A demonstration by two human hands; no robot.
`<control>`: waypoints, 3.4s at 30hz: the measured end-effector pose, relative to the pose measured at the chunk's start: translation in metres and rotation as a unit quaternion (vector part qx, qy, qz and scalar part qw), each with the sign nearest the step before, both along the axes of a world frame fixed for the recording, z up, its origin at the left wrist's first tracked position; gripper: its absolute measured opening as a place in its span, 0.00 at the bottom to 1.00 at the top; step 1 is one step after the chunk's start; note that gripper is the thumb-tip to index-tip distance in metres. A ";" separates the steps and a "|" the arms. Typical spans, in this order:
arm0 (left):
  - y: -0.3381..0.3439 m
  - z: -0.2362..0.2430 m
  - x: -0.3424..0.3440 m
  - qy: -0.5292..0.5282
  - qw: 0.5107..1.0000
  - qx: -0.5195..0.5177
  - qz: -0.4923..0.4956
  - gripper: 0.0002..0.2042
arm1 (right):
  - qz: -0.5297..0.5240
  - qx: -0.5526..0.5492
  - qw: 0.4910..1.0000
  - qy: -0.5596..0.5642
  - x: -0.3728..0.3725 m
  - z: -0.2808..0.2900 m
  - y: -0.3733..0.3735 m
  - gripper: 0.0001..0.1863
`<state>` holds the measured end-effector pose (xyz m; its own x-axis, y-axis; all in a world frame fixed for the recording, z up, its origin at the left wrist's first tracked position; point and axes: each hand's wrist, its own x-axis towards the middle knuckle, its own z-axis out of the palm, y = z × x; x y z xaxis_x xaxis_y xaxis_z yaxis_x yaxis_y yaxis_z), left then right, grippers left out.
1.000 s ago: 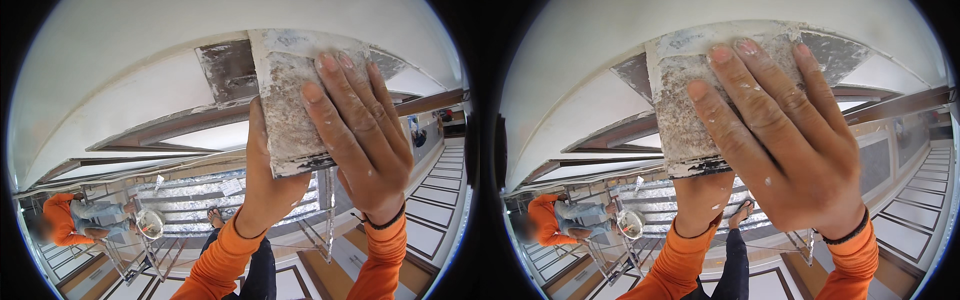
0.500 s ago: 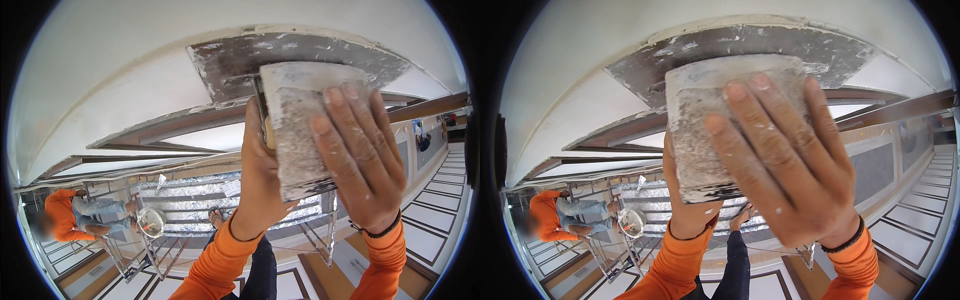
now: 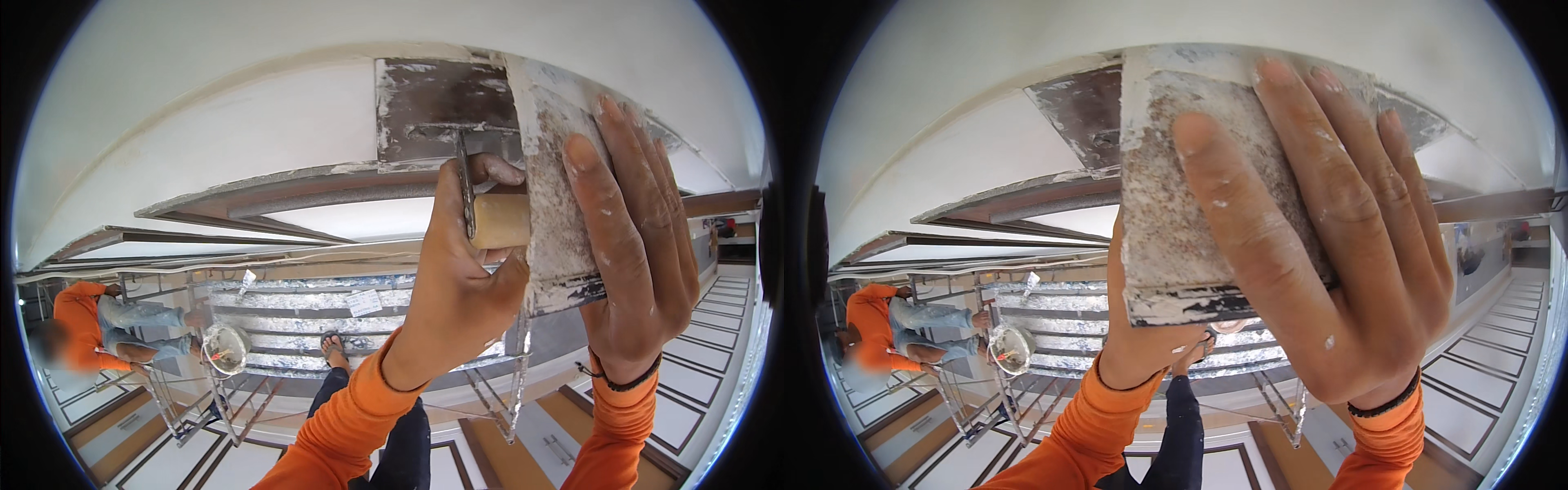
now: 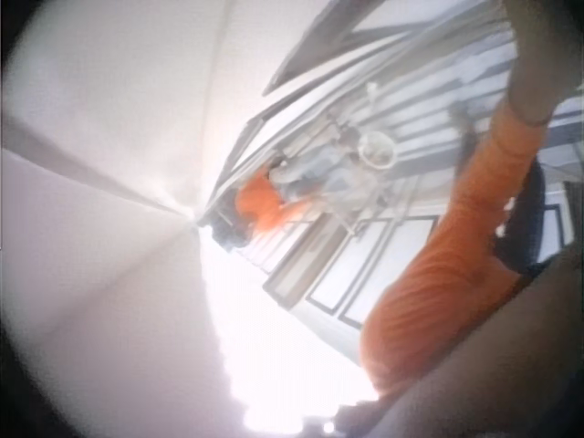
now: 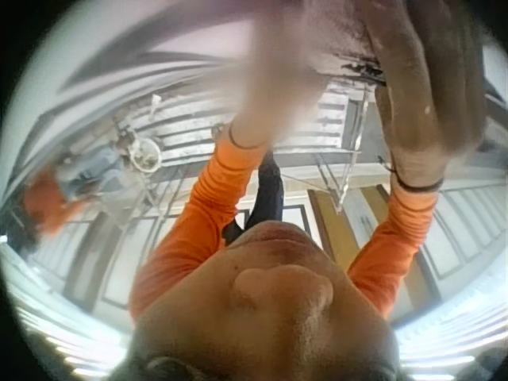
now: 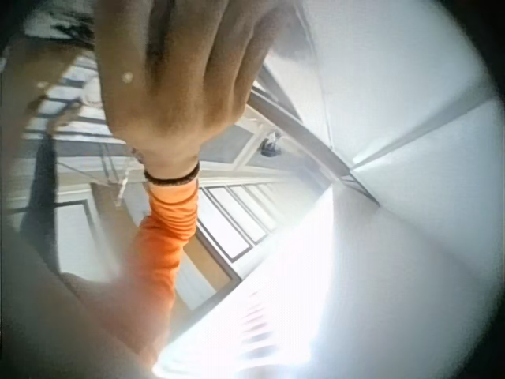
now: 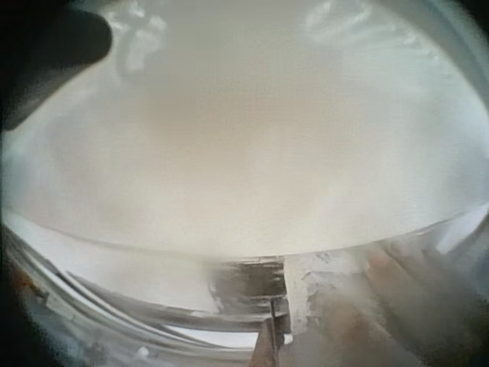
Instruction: The person applies white plaster to a ceiling using a trowel and a hawk. They repeatedly scoop plaster from a container onto the hawk and spread it onto the ceiling surface, smoothing it out. Another worker is visible in the background performing similar tasks.
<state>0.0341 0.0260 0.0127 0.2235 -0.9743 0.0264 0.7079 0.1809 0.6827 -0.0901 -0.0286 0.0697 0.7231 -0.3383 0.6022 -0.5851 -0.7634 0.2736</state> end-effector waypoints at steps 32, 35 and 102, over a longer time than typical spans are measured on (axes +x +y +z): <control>-0.005 -0.006 -0.010 0.077 0.996 -0.008 0.054 0.24 | 0.037 0.083 0.982 0.168 -0.003 0.050 -0.005 0.24; -0.004 -0.012 -0.004 -0.125 0.987 -0.046 0.085 0.24 | 0.087 0.035 0.984 0.150 -0.016 0.036 -0.022 0.24; -0.007 -0.019 -0.003 -0.158 0.986 -0.023 0.044 0.23 | 0.027 0.028 0.997 0.073 0.022 0.023 0.000 0.18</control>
